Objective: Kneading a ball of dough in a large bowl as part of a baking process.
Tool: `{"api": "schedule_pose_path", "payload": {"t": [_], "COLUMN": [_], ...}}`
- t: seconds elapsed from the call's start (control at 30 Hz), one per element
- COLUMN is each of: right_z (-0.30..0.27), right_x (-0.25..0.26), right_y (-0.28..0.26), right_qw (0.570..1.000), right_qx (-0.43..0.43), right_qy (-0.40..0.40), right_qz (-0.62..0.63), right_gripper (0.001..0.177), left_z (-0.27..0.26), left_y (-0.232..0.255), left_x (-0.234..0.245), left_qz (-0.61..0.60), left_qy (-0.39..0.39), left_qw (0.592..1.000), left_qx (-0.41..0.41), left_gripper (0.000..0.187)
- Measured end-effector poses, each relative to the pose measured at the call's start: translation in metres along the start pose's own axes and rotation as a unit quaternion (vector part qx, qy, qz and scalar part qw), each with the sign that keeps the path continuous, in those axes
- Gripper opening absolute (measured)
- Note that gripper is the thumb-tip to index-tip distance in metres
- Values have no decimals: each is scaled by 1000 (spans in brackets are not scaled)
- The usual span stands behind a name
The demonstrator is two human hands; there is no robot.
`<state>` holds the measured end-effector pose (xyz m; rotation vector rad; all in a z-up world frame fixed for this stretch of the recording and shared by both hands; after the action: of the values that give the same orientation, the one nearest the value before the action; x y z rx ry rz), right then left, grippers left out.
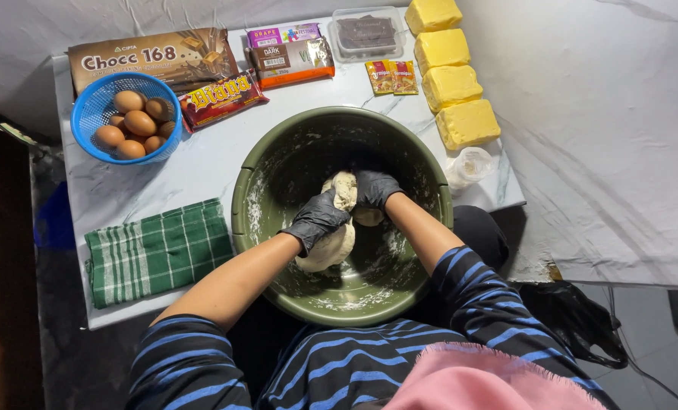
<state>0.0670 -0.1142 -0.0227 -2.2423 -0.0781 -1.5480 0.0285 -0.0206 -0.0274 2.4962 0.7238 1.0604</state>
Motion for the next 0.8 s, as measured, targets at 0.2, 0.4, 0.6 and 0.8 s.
{"api": "schedule_pose_path", "payload": {"t": [0.2,0.4,0.6,0.8], "right_z": [4,8,7,-35], "right_x": [-10,-16,-6,77], "right_y": [6,7,-2,-72], "right_qw": [999,998,997,999], "right_qx": [-13,-6,-3,-25], "right_qy": [-22,-44,-41,-34], "right_qz": [-27,-49,-65,-1], "right_gripper": [34,31,33,41], "left_z": [-23,-29,-64,47], "left_y": [-12,-39,19,18], "left_x": [5,35,37,-18], "left_qz": [-7,38,293,195], "left_qy": [-4,112,335,208], "left_qw": [1000,992,884,954], "left_qx": [-19,-39,-145,-97], "left_gripper": [55,46,58,75]}}
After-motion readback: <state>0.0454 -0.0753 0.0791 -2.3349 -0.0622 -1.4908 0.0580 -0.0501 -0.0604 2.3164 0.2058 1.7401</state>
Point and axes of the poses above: each hand's wrist, its own z-axis towards the middle knuckle, its own x-axis out of the back of the hand, y = z × x, the point moved 10 cm from there along z, towards the middle knuckle, and after that the axes turned 13 degrees about x, right-handed, at the moved point
